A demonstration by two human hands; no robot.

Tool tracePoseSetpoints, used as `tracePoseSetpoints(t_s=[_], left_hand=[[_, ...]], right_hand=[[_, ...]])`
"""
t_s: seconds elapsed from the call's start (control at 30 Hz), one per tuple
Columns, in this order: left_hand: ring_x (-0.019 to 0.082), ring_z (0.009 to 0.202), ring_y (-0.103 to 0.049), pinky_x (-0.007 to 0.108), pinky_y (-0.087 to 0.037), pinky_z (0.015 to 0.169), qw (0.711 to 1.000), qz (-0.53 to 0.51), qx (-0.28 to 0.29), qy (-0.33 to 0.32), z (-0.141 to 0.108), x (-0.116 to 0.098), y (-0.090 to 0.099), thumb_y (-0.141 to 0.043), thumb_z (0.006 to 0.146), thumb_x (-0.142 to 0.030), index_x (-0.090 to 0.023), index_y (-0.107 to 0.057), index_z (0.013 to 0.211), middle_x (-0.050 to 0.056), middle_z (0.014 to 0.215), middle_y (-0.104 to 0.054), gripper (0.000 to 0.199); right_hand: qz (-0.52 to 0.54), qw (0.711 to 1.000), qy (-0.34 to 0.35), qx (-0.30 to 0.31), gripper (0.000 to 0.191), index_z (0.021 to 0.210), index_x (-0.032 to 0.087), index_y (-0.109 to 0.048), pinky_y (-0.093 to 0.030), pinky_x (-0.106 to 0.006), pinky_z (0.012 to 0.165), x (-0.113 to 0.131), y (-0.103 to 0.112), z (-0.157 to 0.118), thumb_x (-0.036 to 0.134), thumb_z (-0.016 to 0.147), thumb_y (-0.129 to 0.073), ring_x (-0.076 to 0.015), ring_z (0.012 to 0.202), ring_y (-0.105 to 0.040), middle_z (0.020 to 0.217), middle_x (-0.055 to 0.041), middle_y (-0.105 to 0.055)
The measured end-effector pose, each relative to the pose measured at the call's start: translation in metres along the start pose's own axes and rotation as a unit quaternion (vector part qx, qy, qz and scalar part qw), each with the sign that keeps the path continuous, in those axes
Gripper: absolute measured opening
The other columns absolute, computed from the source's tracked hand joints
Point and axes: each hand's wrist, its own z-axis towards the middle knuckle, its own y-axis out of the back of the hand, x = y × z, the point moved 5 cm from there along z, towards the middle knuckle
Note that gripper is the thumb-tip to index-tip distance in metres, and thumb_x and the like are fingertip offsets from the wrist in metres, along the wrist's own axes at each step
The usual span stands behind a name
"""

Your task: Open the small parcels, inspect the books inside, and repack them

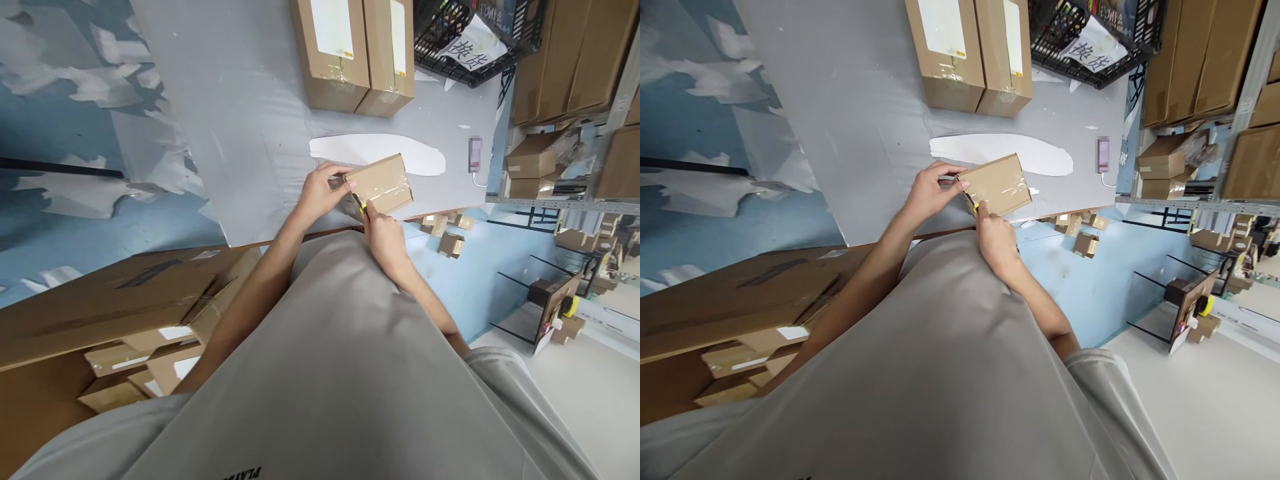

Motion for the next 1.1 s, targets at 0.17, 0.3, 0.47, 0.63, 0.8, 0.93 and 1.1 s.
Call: tracePoseSetpoints(t_s=[0.17,0.3,0.47,0.63,0.8,0.93,1.1], left_hand=[[0.029,0.119,-0.079,0.043,-0.068,0.108,0.999,0.024,-0.031,-0.001,-0.004,-0.001,-0.002,-0.08,0.099,-0.069,-0.022,-0.086,0.129,0.01,0.133,-0.083,0.056],[0.029,0.119,-0.079,0.042,-0.067,0.109,0.998,0.036,-0.047,0.01,-0.007,-0.003,-0.005,-0.079,0.101,-0.06,-0.022,-0.087,0.127,0.009,0.13,-0.084,0.047],[0.028,0.121,-0.077,0.039,-0.067,0.106,0.997,0.021,-0.058,0.035,-0.006,0.002,-0.004,-0.08,0.101,-0.06,-0.022,-0.085,0.131,0.01,0.132,-0.082,0.049],[0.029,0.119,-0.076,0.037,-0.069,0.098,0.997,0.021,-0.057,0.052,-0.012,0.004,-0.007,-0.083,0.098,-0.069,-0.022,-0.085,0.129,0.01,0.128,-0.081,0.056],[0.03,0.121,-0.075,0.036,-0.07,0.094,0.993,0.043,-0.096,0.057,-0.017,-0.002,-0.009,-0.079,0.1,-0.071,-0.021,-0.085,0.131,0.011,0.131,-0.079,0.058],[0.03,0.122,-0.075,0.036,-0.07,0.092,0.988,0.075,-0.122,0.064,-0.02,-0.005,-0.012,-0.075,0.102,-0.072,-0.022,-0.085,0.132,0.012,0.13,-0.08,0.058],[0.029,0.124,-0.075,0.036,-0.07,0.096,0.984,0.095,-0.135,0.073,-0.025,-0.005,-0.012,-0.073,0.102,-0.077,-0.022,-0.083,0.136,0.012,0.133,-0.08,0.065]], right_hand=[[-0.025,0.999,-0.016,0.022,0.056,0.175,0.016,-0.05,-0.065,-0.049,0.1,0.009,-0.002,0.001,0.024,0.122,-0.034,-0.0382,0.113,-0.086,0.124,-0.0259,-0.085],[-0.039,0.998,-0.014,0.036,0.048,0.159,0.014,-0.064,-0.067,-0.049,0.095,0.005,0.002,-0.003,0.02,0.119,-0.037,-0.0394,0.111,-0.086,0.116,-0.0272,-0.086],[-0.036,0.999,-0.001,0.035,0.045,0.154,0.016,-0.066,-0.065,-0.045,0.095,0.006,0.001,0.001,0.017,0.118,-0.038,-0.0376,0.113,-0.085,0.119,-0.0257,-0.086],[-0.03,0.998,-0.002,0.05,0.041,0.147,0.017,-0.071,-0.065,-0.044,0.091,-0.004,-0.007,-0.002,0.019,0.12,-0.04,-0.0379,0.112,-0.086,0.115,-0.0255,-0.086],[-0.021,0.998,0.052,0.026,0.043,0.145,0.016,-0.073,-0.068,-0.043,0.088,-0.005,-0.005,0.002,0.015,0.117,-0.041,-0.0367,0.11,-0.087,0.11,-0.0251,-0.087],[-0.023,0.996,0.062,0.068,0.048,0.148,0.012,-0.072,-0.067,-0.042,0.086,-0.008,0.0,-0.003,0.008,0.113,-0.039,-0.036,0.107,-0.088,0.113,-0.0285,-0.086],[-0.03,0.99,0.1,0.099,0.047,0.15,0.011,-0.071,-0.065,-0.039,0.088,-0.021,0.012,-0.016,0.008,0.115,-0.041,-0.0353,0.11,-0.086,0.114,-0.0267,-0.086]])
